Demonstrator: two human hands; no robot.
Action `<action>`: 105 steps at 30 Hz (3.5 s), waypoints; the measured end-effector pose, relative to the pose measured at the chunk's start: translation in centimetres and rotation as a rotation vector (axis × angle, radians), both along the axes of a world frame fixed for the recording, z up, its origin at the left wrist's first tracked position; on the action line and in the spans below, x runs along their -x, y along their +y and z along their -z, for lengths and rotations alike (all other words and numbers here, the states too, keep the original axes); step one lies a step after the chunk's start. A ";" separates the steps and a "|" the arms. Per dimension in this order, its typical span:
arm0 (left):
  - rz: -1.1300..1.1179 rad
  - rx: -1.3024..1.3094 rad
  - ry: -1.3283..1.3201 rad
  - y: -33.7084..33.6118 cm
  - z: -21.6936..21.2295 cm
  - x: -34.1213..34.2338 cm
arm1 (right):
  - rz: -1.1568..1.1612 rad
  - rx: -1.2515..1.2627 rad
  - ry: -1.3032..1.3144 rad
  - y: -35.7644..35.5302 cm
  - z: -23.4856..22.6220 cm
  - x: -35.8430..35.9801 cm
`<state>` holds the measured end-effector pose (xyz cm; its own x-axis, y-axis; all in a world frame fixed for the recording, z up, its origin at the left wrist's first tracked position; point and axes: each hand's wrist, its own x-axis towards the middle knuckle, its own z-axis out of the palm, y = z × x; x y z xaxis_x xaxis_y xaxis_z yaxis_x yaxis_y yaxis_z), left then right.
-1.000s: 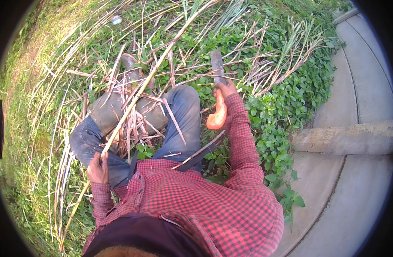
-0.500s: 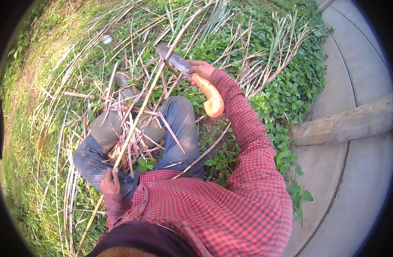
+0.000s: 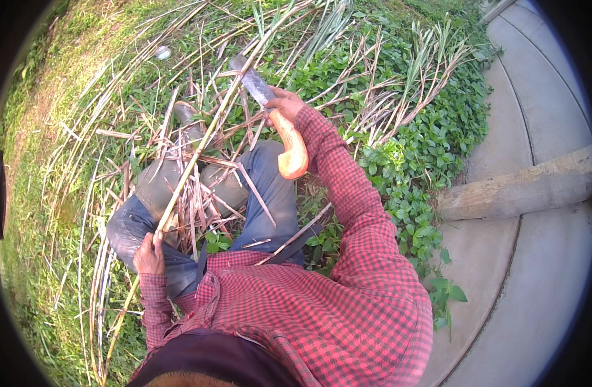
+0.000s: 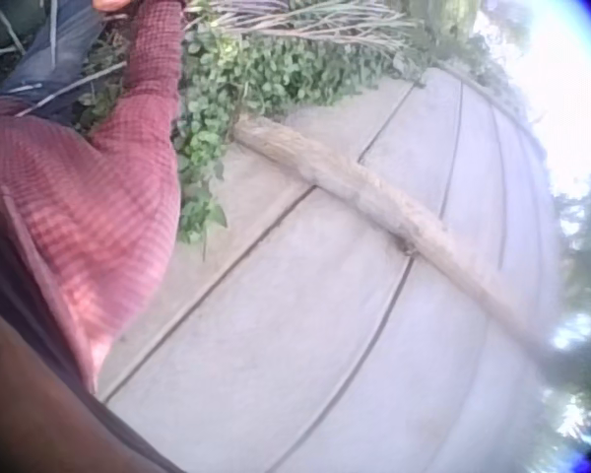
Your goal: The person sits on the ground and uses a knife to cut long, thin sticks into smaller pieces. They hold the sticks with one hand and repeatedly slice them with the knife, dropping the cut pieces onto the ground.
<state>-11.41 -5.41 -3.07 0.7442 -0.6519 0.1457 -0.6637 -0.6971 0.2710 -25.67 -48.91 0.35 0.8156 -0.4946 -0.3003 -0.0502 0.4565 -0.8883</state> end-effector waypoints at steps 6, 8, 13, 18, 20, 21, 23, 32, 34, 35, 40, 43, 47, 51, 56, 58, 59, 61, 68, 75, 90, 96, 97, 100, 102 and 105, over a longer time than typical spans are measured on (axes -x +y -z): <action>-0.021 0.036 -0.030 -0.3 0.9 -0.6 | -0.319 0.062 0.215 3.1 -0.5 1.3; -0.011 0.029 -0.015 -0.4 1.2 0.0 | -0.205 -0.022 0.151 1.9 0.7 2.3; -0.024 0.002 0.113 -2.0 0.0 -0.3 | -0.410 0.007 0.171 5.2 -0.9 1.6; -0.029 0.020 0.104 -1.8 -0.4 0.0 | -0.149 -0.029 0.167 5.3 1.0 -0.1; -0.026 0.025 0.084 -1.1 0.6 0.1 | 0.051 -0.022 0.143 3.1 1.2 0.5; -0.017 0.003 0.128 -1.1 1.0 0.3 | 0.189 -0.001 0.112 1.4 3.1 1.2; -0.017 -0.044 0.223 -0.9 1.8 0.8 | 0.408 0.161 0.146 0.6 2.9 2.3; 0.274 0.259 0.263 -11.0 3.0 -0.8 | 0.179 0.523 0.327 0.6 -1.6 5.2; 0.327 0.299 0.247 -16.8 1.7 -2.2 | 0.184 0.600 0.340 0.6 -1.7 4.2; 0.347 0.341 0.233 -20.0 1.8 -3.1 | 0.165 0.595 0.332 0.1 -1.6 3.7; 0.365 0.333 0.470 -33.8 4.6 -8.3 | 0.092 0.631 0.372 -1.0 -1.4 1.8; 0.337 0.313 0.869 -37.3 5.6 -8.6 | 0.088 0.625 0.372 -0.9 -1.4 1.9; 0.256 0.448 1.227 -39.0 6.0 -7.1 | 0.037 0.667 0.430 -1.3 -1.3 2.9; 0.230 0.494 1.164 -39.2 6.3 -6.5 | 0.086 0.559 0.408 -1.1 -0.7 3.3; 0.118 0.523 1.294 -39.0 6.9 -7.1 | 0.071 0.552 0.410 -1.1 -0.4 3.2; 0.068 0.537 1.287 -38.7 7.0 -7.3 | 0.073 0.543 0.411 -1.1 -0.6 3.4; -0.020 0.617 1.275 -38.2 7.1 -7.8 | 0.072 0.539 0.410 -1.0 -0.7 3.3; -0.198 0.769 1.241 -36.9 7.5 -9.1 | 0.067 0.551 0.404 -1.1 -0.8 3.3; 0.034 0.350 0.224 -24.4 6.6 -15.5 | 0.047 0.579 0.439 -1.0 0.0 3.3; 0.104 0.020 0.368 -12.7 1.6 -0.7 | -0.139 1.313 0.932 0.7 -1.6 3.1; 0.030 -0.013 0.076 -11.1 -1.2 -4.3 | 0.003 0.582 0.039 -0.5 -7.8 1.8; 0.073 0.104 0.139 -5.9 0.4 -4.9 | 0.172 1.129 0.504 0.6 -0.5 3.7; 0.062 0.085 0.174 -5.1 0.4 -4.7 | 0.166 1.089 0.488 -0.1 0.2 3.8; 0.037 0.041 0.275 -2.2 -0.3 -4.0 | 0.134 0.511 0.204 -0.6 -2.0 2.0; 0.087 0.064 0.262 -0.4 0.7 -3.9 | 0.114 0.337 0.226 -2.6 -2.5 0.8; 0.083 0.039 0.197 0.4 2.1 -2.9 | 0.036 0.235 0.290 -4.7 -2.4 -0.8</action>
<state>-8.50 -4.97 -5.21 0.7051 -0.7085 0.0290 -0.6497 -0.6290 0.4269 -24.84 -53.62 2.77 0.6945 -0.6040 -0.3910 -0.3025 0.2479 -0.9203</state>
